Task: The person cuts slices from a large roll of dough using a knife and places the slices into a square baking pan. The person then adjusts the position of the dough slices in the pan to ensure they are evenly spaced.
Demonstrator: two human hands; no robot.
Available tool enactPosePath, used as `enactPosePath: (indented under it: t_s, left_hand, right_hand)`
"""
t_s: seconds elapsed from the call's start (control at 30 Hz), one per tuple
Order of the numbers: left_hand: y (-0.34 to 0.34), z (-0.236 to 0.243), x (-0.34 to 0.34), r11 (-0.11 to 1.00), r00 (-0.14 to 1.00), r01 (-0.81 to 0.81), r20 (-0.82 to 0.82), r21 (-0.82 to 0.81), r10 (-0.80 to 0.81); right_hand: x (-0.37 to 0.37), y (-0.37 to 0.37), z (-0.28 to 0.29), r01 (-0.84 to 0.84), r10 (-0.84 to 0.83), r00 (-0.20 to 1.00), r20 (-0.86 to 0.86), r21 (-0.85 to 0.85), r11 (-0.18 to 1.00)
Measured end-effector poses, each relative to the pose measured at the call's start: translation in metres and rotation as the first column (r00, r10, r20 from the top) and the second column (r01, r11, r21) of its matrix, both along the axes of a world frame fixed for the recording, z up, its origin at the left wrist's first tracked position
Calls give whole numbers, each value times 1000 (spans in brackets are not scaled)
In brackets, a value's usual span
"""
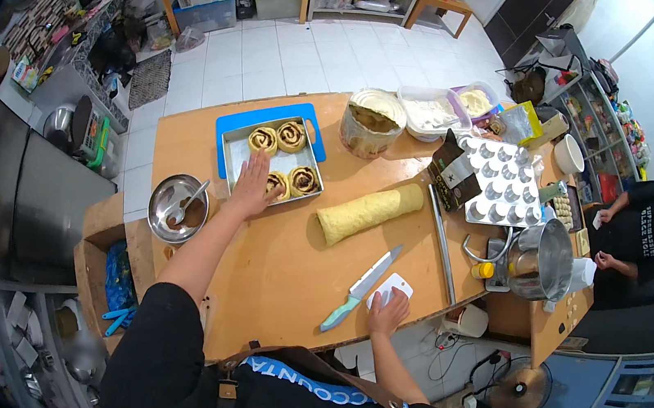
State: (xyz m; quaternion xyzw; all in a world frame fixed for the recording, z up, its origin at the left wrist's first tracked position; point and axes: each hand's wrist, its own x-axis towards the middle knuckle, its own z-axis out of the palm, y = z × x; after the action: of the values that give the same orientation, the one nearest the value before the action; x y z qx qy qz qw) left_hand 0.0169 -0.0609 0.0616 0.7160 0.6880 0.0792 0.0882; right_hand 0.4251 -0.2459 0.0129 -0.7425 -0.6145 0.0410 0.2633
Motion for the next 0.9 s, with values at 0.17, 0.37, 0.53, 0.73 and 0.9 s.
enactPosePath:
  t_s: [0.17,0.37,0.53,0.73,0.9]
  left_hand:
    - [29,-11,18,990,981,-16,188,-142,43]
    - [16,24,51,951,999,46,4,-305,-47]
    - [14,12,63,998,978,-4,-208,64,17]
    - [60,9,63,916,985,116,162,-383,-57]
    - [48,3,80,964,987,142,-44,-224,-155]
  right_hand:
    - [-1,3,0,3,-3,1000,-2,-49,999]
    - [2,2,-1,26,-25,999,26,-27,999]
    - [4,3,-2,29,-28,999,26,-32,999]
    - [-1,3,1,2,-2,1000,17,-17,1000]
    - [-1,1,1,23,-22,1000,11,-31,999]
